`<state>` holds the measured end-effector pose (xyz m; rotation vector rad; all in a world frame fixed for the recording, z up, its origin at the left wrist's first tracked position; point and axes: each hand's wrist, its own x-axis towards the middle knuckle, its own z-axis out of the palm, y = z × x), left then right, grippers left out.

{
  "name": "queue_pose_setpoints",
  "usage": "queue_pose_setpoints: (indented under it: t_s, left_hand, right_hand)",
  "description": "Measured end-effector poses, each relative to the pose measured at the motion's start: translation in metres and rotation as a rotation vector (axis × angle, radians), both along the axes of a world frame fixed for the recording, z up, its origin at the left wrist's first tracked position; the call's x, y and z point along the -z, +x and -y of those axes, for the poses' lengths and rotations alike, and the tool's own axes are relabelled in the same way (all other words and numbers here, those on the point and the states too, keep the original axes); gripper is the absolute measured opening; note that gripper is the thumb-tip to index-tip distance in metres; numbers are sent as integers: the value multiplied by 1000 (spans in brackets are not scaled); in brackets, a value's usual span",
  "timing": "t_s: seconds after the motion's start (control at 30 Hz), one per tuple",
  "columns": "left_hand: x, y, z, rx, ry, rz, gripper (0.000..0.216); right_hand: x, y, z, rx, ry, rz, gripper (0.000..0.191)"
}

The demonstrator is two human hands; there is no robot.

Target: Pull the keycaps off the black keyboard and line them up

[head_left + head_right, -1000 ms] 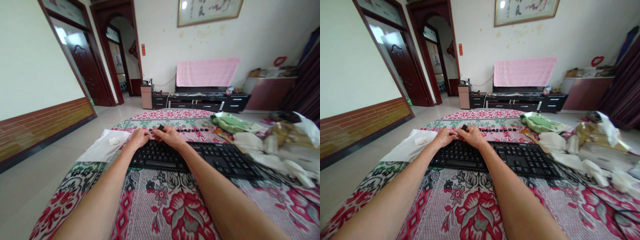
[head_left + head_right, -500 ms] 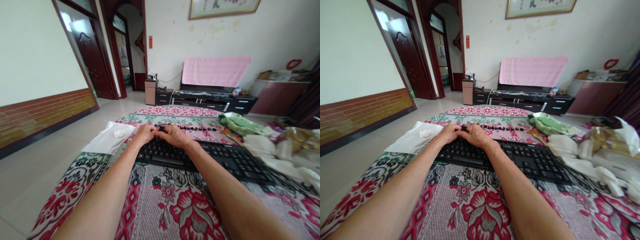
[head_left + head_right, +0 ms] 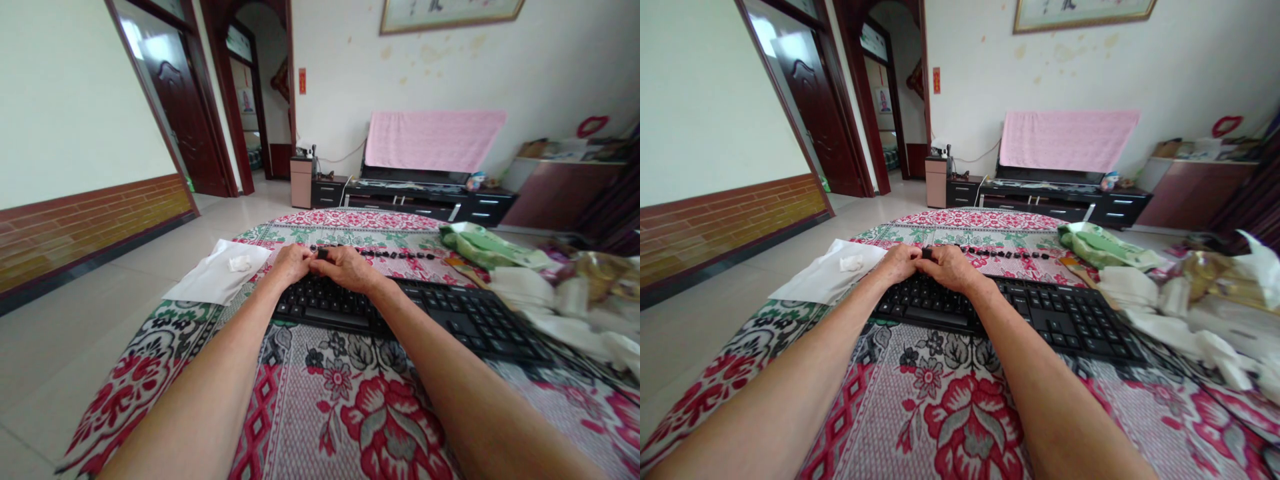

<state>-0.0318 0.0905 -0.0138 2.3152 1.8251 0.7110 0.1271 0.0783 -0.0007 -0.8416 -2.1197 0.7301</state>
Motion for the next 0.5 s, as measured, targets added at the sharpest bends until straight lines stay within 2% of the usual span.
queue_pose_setpoints:
  t_s: [0.2, 0.4, 0.5]
  left_hand:
    - [-2, -3, -1, 48, -19, -4, 25]
    - [-1, -3, -1, 41, -40, 21, 21]
    - [-2, -3, -1, 31, -51, 41, 19]
  right_hand:
    - [3, 0, 1, 26, 46, 0, 21]
    - [15, -1, -7, 62, -38, -82, 26]
    - [15, -3, -8, 113, -131, -167, 28]
